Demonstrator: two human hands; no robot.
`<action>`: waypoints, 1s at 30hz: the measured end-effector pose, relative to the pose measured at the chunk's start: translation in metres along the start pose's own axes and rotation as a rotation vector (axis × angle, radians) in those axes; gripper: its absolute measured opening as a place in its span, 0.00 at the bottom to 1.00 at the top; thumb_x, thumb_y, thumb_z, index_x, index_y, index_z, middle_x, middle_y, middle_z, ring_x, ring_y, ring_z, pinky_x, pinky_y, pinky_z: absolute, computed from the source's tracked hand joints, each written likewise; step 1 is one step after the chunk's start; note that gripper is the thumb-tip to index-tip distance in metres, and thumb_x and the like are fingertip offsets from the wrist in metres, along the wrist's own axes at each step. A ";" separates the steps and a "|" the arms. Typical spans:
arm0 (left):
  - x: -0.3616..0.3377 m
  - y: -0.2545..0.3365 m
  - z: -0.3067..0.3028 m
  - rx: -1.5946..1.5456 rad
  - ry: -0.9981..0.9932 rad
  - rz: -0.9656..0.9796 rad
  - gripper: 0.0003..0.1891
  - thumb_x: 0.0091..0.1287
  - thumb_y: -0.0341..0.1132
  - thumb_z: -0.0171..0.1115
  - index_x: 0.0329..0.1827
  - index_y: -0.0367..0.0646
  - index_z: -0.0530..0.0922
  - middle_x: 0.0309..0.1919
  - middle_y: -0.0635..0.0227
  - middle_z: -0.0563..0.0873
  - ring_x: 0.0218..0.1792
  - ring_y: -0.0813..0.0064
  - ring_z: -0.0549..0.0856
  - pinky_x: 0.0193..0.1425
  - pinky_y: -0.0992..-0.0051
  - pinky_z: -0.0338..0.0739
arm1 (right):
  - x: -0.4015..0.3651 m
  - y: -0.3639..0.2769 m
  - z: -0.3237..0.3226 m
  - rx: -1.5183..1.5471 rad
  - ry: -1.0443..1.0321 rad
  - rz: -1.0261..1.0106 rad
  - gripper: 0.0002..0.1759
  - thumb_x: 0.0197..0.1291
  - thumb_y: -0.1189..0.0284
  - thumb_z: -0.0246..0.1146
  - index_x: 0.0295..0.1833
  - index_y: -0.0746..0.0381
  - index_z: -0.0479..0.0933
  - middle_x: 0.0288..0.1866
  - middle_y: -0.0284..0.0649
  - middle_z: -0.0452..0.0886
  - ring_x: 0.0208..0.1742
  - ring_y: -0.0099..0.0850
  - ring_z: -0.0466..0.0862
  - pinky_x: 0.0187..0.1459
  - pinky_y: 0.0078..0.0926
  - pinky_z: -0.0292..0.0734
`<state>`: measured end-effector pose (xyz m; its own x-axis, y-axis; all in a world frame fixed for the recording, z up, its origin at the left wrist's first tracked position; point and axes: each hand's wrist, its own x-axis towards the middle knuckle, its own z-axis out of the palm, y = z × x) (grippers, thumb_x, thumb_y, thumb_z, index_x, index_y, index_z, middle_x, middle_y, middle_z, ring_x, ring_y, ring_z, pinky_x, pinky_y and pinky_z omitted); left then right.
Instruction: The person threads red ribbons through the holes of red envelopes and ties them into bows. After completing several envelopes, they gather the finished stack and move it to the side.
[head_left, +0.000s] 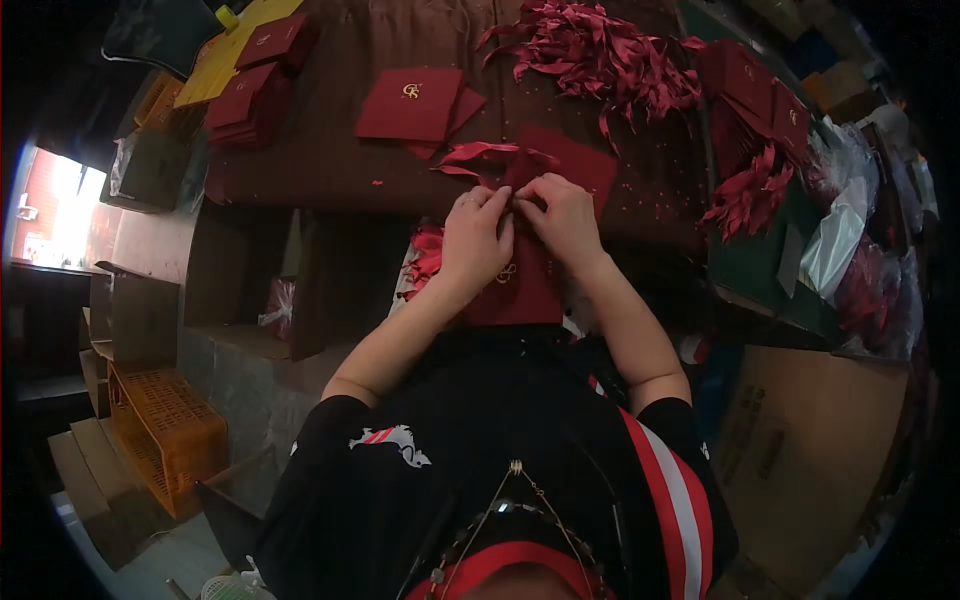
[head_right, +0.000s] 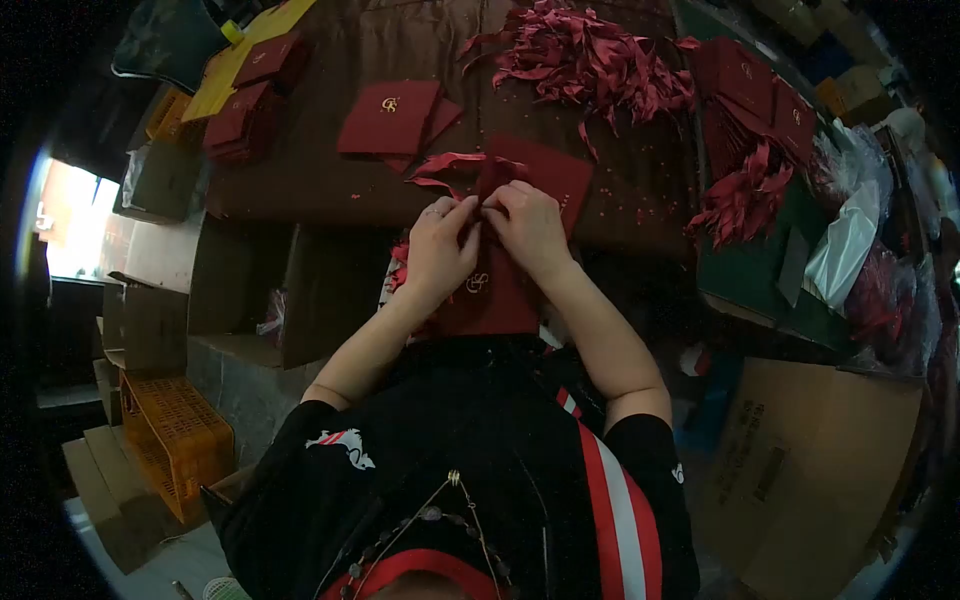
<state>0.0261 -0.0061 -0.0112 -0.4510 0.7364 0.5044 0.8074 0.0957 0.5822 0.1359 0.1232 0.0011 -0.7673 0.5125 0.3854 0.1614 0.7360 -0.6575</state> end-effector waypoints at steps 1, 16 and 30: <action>-0.001 -0.001 0.001 0.010 -0.021 -0.010 0.18 0.63 0.29 0.67 0.56 0.38 0.84 0.41 0.59 0.84 0.46 0.54 0.84 0.50 0.60 0.79 | 0.000 0.000 0.002 -0.073 -0.001 -0.041 0.05 0.58 0.75 0.69 0.40 0.63 0.83 0.37 0.43 0.81 0.43 0.46 0.84 0.44 0.42 0.81; 0.006 0.002 -0.006 -0.098 -0.098 -0.180 0.18 0.62 0.30 0.66 0.56 0.37 0.84 0.39 0.58 0.85 0.44 0.56 0.86 0.50 0.61 0.80 | 0.005 -0.009 0.004 -0.016 0.013 -0.105 0.16 0.63 0.81 0.60 0.56 0.63 0.73 0.46 0.48 0.81 0.50 0.49 0.82 0.52 0.45 0.78; 0.010 -0.010 -0.005 -0.350 -0.115 -0.220 0.16 0.63 0.26 0.64 0.54 0.38 0.85 0.39 0.57 0.85 0.44 0.55 0.85 0.51 0.62 0.80 | -0.002 0.000 0.005 0.165 0.009 -0.009 0.18 0.61 0.81 0.65 0.56 0.60 0.73 0.44 0.45 0.81 0.45 0.44 0.84 0.44 0.40 0.81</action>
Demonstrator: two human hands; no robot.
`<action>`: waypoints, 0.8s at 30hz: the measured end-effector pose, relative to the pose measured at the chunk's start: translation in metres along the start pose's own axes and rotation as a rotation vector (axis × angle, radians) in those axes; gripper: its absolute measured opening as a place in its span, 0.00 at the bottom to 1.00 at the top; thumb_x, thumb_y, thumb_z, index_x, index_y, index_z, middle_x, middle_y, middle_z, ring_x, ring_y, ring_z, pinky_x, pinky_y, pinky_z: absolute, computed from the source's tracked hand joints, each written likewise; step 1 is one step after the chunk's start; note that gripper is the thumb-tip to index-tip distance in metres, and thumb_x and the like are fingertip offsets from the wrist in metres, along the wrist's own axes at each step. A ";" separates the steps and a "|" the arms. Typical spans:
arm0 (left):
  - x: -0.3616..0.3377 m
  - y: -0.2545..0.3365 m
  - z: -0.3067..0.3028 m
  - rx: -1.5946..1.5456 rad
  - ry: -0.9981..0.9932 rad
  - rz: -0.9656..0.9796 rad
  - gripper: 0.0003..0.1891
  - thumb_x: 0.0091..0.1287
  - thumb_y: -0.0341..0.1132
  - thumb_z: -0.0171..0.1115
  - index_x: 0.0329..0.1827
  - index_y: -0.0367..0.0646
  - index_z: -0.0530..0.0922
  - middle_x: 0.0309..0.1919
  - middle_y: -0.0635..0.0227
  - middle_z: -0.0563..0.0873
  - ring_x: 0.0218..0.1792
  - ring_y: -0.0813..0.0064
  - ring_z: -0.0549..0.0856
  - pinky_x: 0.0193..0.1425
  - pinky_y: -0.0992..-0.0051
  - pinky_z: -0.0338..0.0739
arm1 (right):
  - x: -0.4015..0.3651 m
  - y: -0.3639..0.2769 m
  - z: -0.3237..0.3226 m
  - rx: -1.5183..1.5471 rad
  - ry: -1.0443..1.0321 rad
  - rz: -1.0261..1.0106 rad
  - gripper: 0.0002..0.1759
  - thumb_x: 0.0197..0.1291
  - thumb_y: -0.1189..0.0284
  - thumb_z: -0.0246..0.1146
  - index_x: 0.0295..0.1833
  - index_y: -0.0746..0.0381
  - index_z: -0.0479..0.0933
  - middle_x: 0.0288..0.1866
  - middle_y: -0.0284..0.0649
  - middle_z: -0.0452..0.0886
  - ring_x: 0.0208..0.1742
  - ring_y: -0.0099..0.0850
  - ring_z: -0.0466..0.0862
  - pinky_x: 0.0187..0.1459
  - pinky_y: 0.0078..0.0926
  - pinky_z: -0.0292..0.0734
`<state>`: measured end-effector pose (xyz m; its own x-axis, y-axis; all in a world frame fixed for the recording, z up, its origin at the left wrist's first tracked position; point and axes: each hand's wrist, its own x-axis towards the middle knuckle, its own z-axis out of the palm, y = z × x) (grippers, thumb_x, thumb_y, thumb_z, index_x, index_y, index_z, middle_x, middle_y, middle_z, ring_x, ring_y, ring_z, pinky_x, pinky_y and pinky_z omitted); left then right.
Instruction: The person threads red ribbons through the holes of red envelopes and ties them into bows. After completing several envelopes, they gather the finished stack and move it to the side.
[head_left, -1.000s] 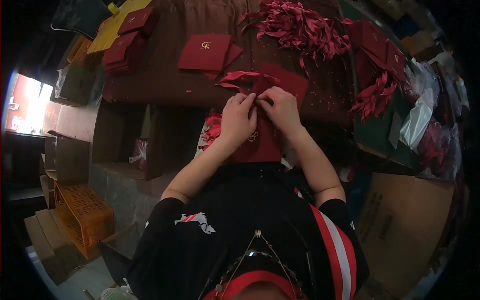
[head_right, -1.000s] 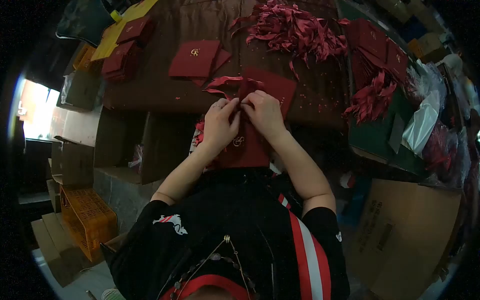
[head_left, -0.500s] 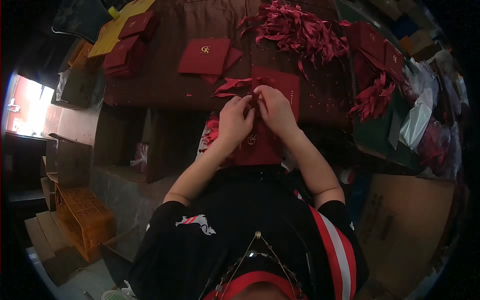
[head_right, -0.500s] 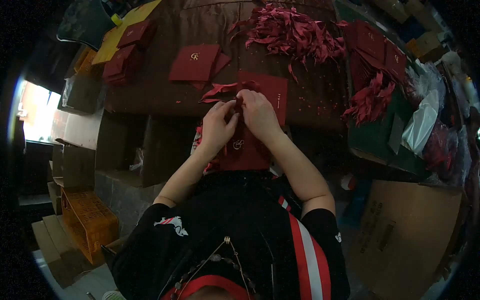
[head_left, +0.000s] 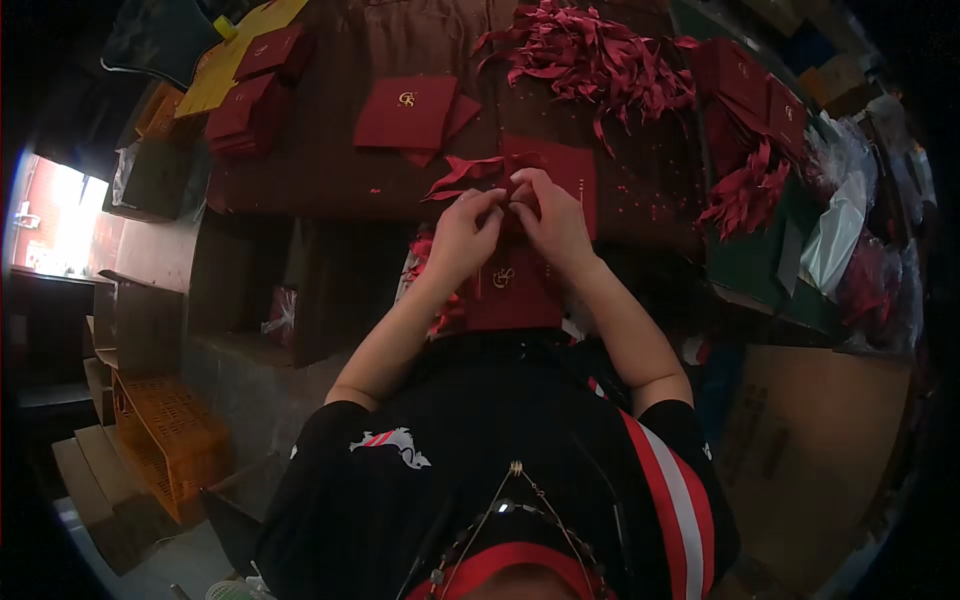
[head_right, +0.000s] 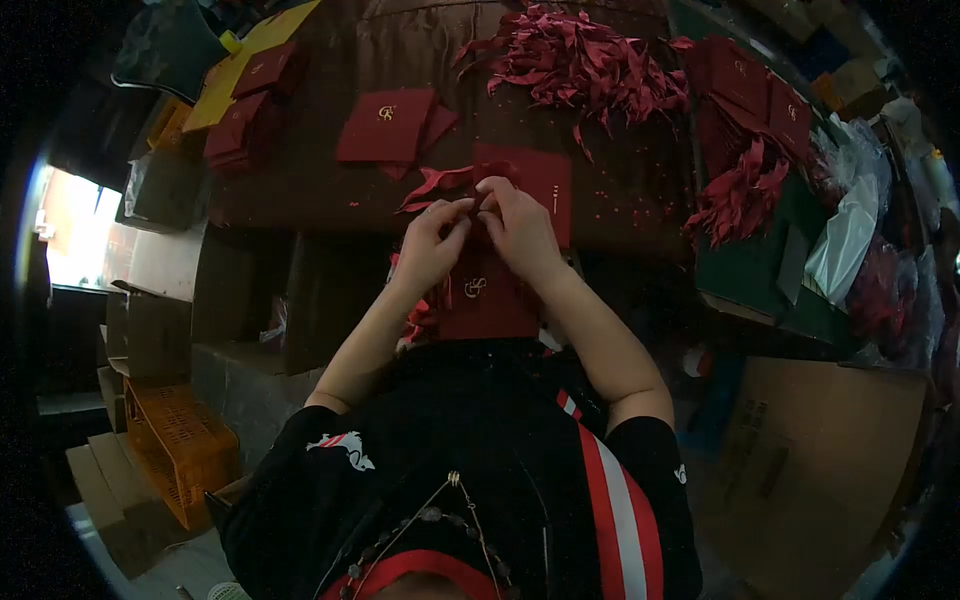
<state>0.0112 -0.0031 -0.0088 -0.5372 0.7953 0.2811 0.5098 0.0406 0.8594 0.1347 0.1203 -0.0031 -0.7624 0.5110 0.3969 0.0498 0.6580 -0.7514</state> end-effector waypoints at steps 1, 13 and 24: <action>0.003 -0.004 -0.005 0.025 -0.037 -0.010 0.15 0.64 0.26 0.63 0.53 0.39 0.86 0.39 0.57 0.84 0.43 0.55 0.85 0.50 0.63 0.80 | -0.001 0.002 -0.001 0.075 0.008 0.049 0.20 0.60 0.80 0.68 0.57 0.60 0.74 0.45 0.44 0.80 0.43 0.41 0.84 0.42 0.37 0.82; 0.034 0.003 -0.014 0.208 -0.177 -0.013 0.14 0.63 0.33 0.68 0.51 0.43 0.88 0.41 0.63 0.85 0.43 0.61 0.86 0.51 0.65 0.80 | 0.002 0.037 -0.002 0.520 0.059 0.178 0.14 0.68 0.75 0.67 0.57 0.63 0.76 0.46 0.34 0.79 0.43 0.22 0.82 0.44 0.23 0.79; 0.045 -0.004 -0.011 0.387 -0.145 0.495 0.10 0.58 0.26 0.68 0.43 0.44 0.87 0.41 0.68 0.84 0.45 0.61 0.85 0.46 0.64 0.82 | 0.004 0.025 -0.008 0.531 0.118 0.193 0.12 0.71 0.73 0.65 0.57 0.61 0.76 0.48 0.32 0.81 0.42 0.19 0.80 0.40 0.20 0.76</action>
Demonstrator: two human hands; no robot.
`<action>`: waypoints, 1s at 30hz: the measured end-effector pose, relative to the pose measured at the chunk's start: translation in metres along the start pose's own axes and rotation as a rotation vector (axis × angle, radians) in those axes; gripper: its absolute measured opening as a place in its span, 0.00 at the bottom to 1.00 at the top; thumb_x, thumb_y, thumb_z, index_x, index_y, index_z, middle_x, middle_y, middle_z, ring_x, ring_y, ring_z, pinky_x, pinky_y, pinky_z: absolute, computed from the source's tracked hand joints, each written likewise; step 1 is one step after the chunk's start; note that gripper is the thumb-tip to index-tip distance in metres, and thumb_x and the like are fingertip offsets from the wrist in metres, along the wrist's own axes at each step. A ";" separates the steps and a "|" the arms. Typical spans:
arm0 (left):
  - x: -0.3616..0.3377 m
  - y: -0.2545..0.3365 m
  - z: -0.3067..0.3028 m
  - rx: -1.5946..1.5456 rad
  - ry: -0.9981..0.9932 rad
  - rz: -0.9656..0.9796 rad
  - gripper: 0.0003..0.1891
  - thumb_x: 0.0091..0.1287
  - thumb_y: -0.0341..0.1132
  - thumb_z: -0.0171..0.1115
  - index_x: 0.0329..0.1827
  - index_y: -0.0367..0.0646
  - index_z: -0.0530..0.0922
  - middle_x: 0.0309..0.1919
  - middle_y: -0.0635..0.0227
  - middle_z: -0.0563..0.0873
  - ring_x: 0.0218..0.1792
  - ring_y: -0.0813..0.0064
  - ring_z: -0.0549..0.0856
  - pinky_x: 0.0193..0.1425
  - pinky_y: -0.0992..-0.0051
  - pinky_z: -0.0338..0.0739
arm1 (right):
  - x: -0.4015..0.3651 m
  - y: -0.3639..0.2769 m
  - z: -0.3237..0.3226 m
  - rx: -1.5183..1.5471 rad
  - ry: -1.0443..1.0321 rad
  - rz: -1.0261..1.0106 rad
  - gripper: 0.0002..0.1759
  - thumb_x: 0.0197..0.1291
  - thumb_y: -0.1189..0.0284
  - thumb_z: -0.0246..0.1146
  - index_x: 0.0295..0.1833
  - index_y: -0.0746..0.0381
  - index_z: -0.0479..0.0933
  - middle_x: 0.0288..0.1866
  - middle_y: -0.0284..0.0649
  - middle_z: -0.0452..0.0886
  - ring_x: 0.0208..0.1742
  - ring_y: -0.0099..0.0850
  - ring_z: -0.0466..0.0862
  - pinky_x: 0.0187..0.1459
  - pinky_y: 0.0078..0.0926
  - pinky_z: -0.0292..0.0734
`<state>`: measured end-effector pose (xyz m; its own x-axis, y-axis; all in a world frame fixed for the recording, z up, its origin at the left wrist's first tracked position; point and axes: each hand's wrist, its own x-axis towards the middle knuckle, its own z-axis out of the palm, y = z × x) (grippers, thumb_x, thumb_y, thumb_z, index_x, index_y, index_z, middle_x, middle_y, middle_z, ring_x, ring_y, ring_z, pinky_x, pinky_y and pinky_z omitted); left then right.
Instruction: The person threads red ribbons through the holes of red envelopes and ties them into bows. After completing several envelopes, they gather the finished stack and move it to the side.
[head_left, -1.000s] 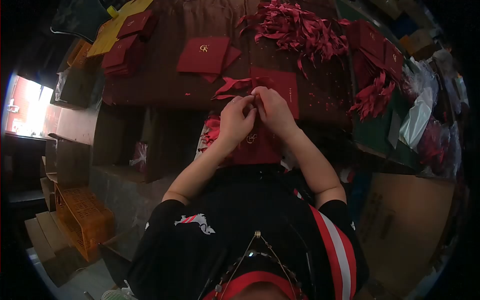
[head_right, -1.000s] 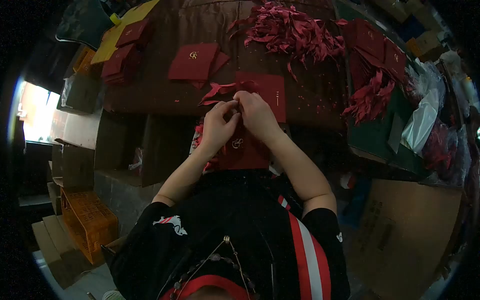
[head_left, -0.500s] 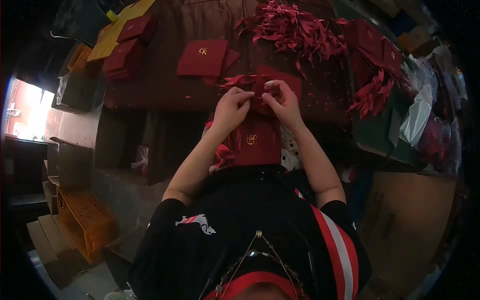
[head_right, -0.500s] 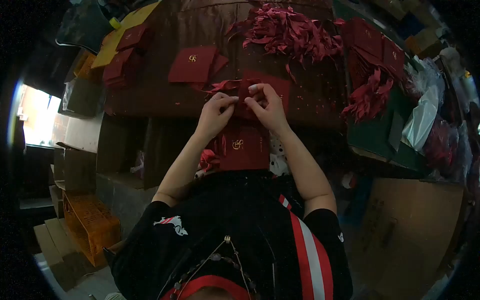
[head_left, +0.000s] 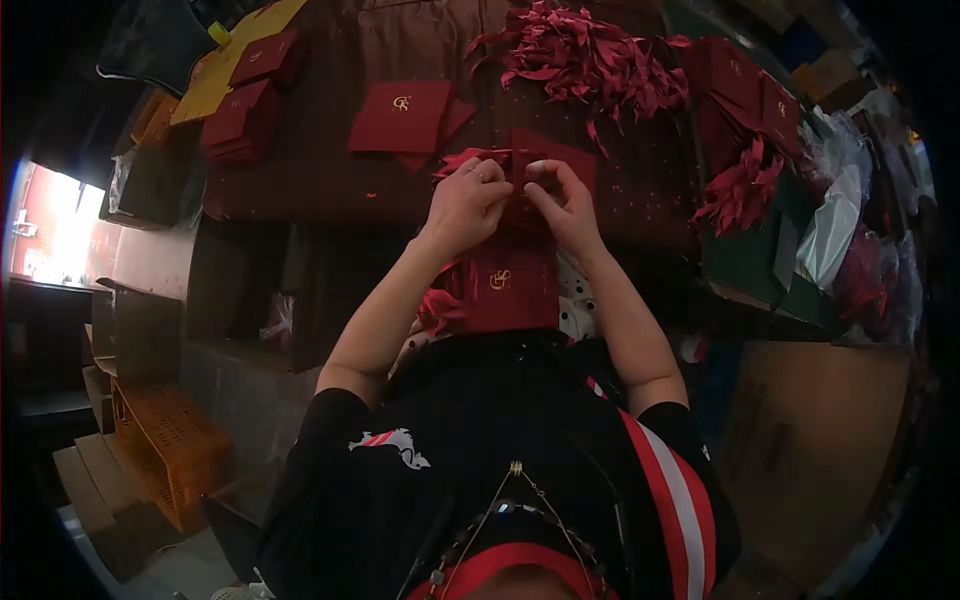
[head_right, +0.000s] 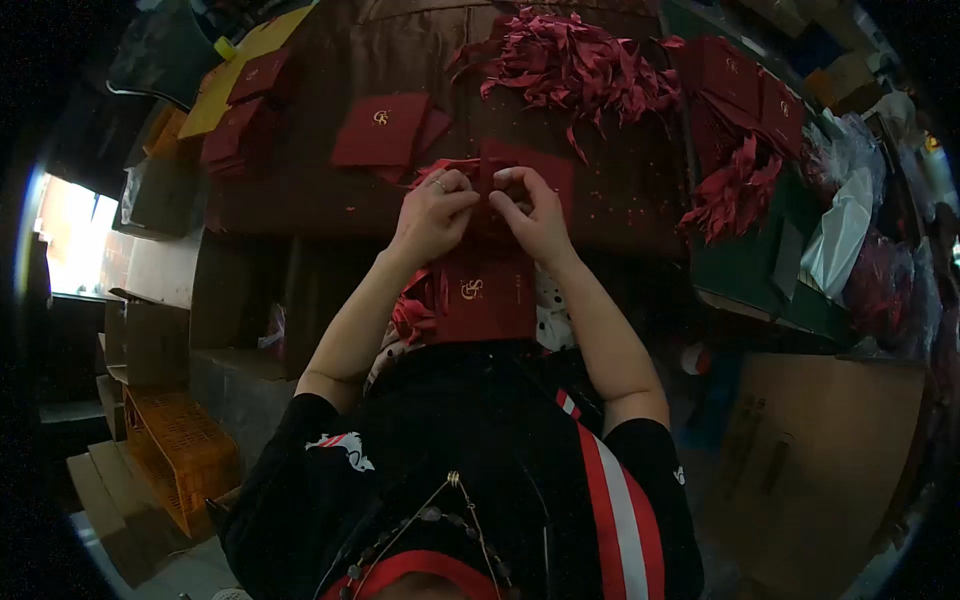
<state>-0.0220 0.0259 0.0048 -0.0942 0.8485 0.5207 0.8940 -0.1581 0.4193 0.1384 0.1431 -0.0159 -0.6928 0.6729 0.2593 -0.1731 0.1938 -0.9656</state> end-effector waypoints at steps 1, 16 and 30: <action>-0.002 -0.001 -0.001 -0.001 -0.002 -0.001 0.10 0.58 0.26 0.68 0.43 0.44 0.87 0.41 0.68 0.84 0.45 0.61 0.85 0.46 0.64 0.82 | 0.000 0.002 -0.002 0.000 0.000 0.002 0.12 0.71 0.73 0.65 0.57 0.61 0.76 0.48 0.32 0.81 0.42 0.19 0.80 0.40 0.20 0.76; -0.076 -0.001 -0.058 0.271 0.287 -0.274 0.23 0.60 0.36 0.74 0.59 0.50 0.81 0.55 0.61 0.80 0.58 0.54 0.77 0.60 0.58 0.75 | 0.007 0.007 -0.005 0.231 0.251 0.143 0.08 0.72 0.71 0.66 0.51 0.61 0.78 0.40 0.28 0.77 0.32 0.14 0.73 0.34 0.15 0.71; -0.086 0.053 -0.041 0.008 -0.499 0.102 0.45 0.54 0.72 0.69 0.66 0.46 0.81 0.70 0.54 0.76 0.76 0.52 0.69 0.82 0.46 0.55 | 0.005 -0.018 -0.028 -0.238 0.117 0.019 0.08 0.66 0.72 0.69 0.48 0.63 0.82 0.41 0.31 0.81 0.37 0.21 0.79 0.40 0.24 0.76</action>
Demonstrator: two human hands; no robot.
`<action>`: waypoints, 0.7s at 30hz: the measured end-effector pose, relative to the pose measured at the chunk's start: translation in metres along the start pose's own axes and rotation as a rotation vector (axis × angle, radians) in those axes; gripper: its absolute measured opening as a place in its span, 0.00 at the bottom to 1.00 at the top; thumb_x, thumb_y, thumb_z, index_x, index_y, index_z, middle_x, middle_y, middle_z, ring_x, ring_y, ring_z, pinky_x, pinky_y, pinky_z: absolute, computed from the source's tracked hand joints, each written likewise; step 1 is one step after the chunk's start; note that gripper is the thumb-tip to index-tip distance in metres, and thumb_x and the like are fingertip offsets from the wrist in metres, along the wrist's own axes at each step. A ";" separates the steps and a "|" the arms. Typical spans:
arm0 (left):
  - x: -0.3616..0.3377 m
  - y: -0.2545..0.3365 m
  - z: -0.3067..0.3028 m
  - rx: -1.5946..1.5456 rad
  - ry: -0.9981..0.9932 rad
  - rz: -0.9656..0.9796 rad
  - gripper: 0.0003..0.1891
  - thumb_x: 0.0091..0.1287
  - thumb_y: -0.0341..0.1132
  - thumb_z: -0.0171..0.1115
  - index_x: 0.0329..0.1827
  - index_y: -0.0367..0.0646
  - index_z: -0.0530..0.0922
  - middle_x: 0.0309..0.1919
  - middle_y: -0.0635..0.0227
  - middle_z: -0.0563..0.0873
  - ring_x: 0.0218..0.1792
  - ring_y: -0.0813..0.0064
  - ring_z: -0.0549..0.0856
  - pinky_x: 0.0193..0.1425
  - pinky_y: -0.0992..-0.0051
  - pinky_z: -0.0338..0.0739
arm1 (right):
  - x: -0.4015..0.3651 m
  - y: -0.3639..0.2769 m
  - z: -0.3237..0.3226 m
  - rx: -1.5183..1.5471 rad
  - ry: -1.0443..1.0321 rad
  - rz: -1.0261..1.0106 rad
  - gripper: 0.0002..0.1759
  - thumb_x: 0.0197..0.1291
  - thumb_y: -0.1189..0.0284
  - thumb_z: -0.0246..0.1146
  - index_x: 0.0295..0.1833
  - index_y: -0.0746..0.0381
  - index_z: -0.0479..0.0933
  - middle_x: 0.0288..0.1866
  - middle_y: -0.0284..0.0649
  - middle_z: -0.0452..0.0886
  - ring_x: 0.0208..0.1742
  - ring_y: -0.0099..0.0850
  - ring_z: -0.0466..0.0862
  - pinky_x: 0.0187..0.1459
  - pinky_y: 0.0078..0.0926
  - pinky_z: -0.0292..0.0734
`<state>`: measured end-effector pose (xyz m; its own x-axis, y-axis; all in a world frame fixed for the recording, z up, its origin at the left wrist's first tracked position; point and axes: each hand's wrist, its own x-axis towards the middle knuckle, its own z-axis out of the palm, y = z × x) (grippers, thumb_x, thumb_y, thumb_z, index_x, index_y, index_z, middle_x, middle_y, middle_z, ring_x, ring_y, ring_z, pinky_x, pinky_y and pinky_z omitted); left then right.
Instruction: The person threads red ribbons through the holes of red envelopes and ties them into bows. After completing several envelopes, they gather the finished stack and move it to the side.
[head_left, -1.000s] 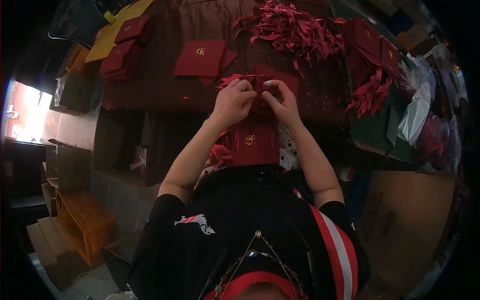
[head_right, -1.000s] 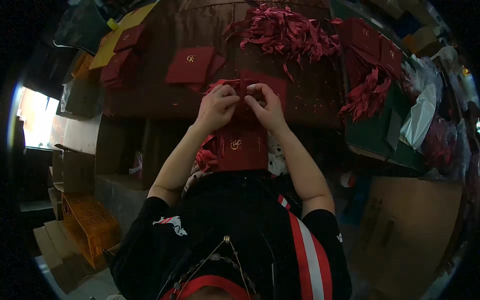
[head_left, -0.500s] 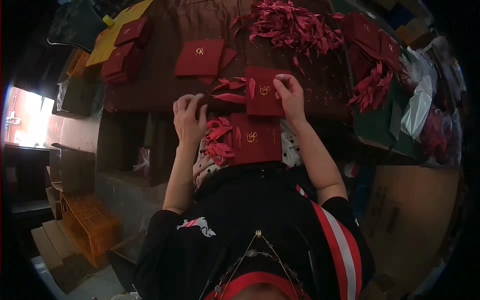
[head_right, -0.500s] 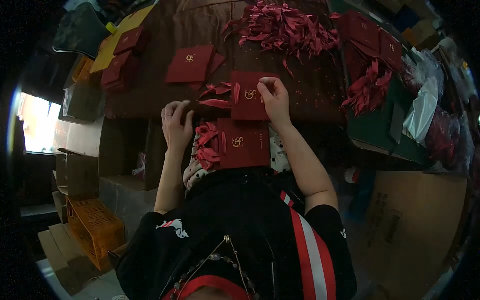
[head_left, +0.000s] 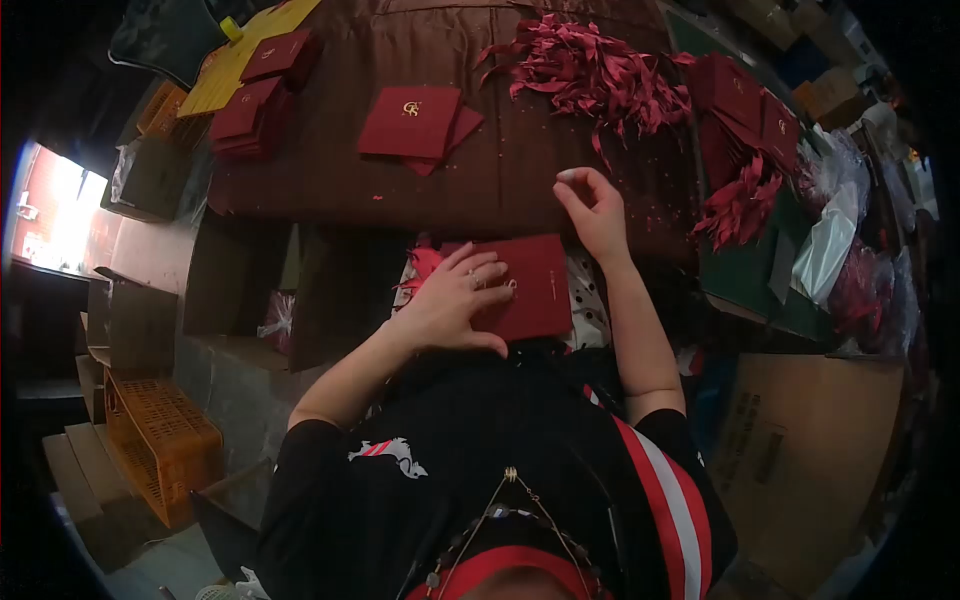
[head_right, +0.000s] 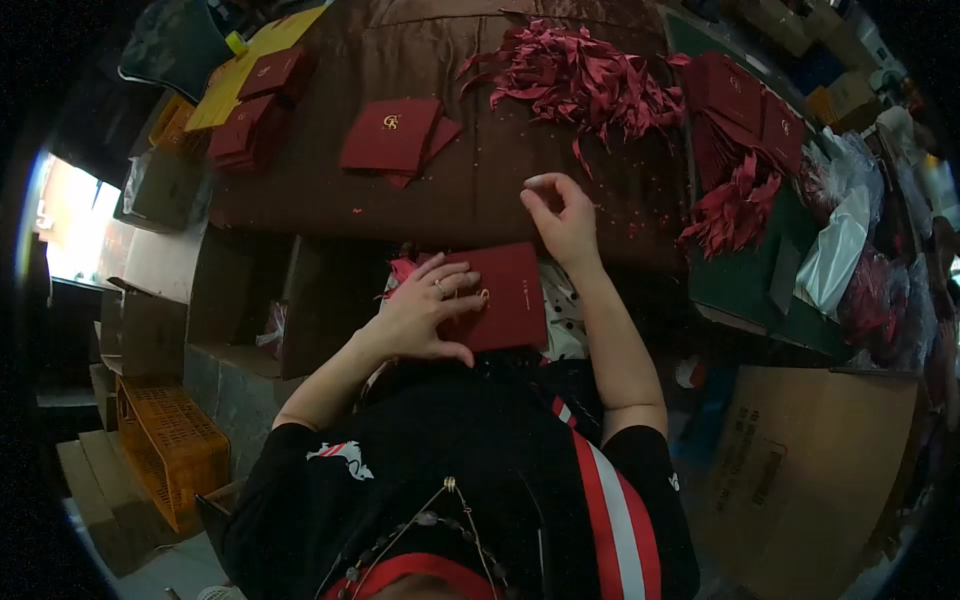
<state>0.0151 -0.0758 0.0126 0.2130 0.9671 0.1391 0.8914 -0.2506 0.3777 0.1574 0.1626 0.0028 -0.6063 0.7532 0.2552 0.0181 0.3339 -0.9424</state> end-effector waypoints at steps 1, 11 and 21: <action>-0.006 0.004 0.002 -0.059 -0.052 0.003 0.44 0.55 0.72 0.69 0.64 0.46 0.83 0.69 0.55 0.78 0.75 0.51 0.70 0.81 0.47 0.59 | 0.008 0.002 -0.007 -0.126 0.066 -0.057 0.09 0.65 0.72 0.69 0.47 0.64 0.82 0.41 0.33 0.81 0.36 0.22 0.79 0.39 0.25 0.76; 0.026 -0.073 -0.057 0.191 0.515 -0.184 0.27 0.64 0.49 0.73 0.64 0.46 0.81 0.70 0.58 0.76 0.73 0.50 0.72 0.75 0.54 0.70 | 0.061 0.021 -0.080 -0.986 -0.135 -0.444 0.18 0.64 0.81 0.61 0.54 0.52 0.85 0.60 0.35 0.79 0.58 0.42 0.80 0.55 0.41 0.82; 0.049 -0.101 -0.031 0.543 0.428 -0.408 0.38 0.66 0.65 0.64 0.66 0.41 0.80 0.59 0.53 0.80 0.65 0.46 0.73 0.73 0.51 0.66 | 0.041 0.023 -0.066 -0.777 -0.094 -0.418 0.07 0.60 0.75 0.69 0.44 0.60 0.82 0.55 0.38 0.82 0.55 0.41 0.83 0.52 0.39 0.81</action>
<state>-0.0770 -0.0041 0.0098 -0.2451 0.8498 0.4667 0.9596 0.2814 -0.0084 0.1857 0.2386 0.0063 -0.7465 0.4450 0.4947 0.2942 0.8876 -0.3544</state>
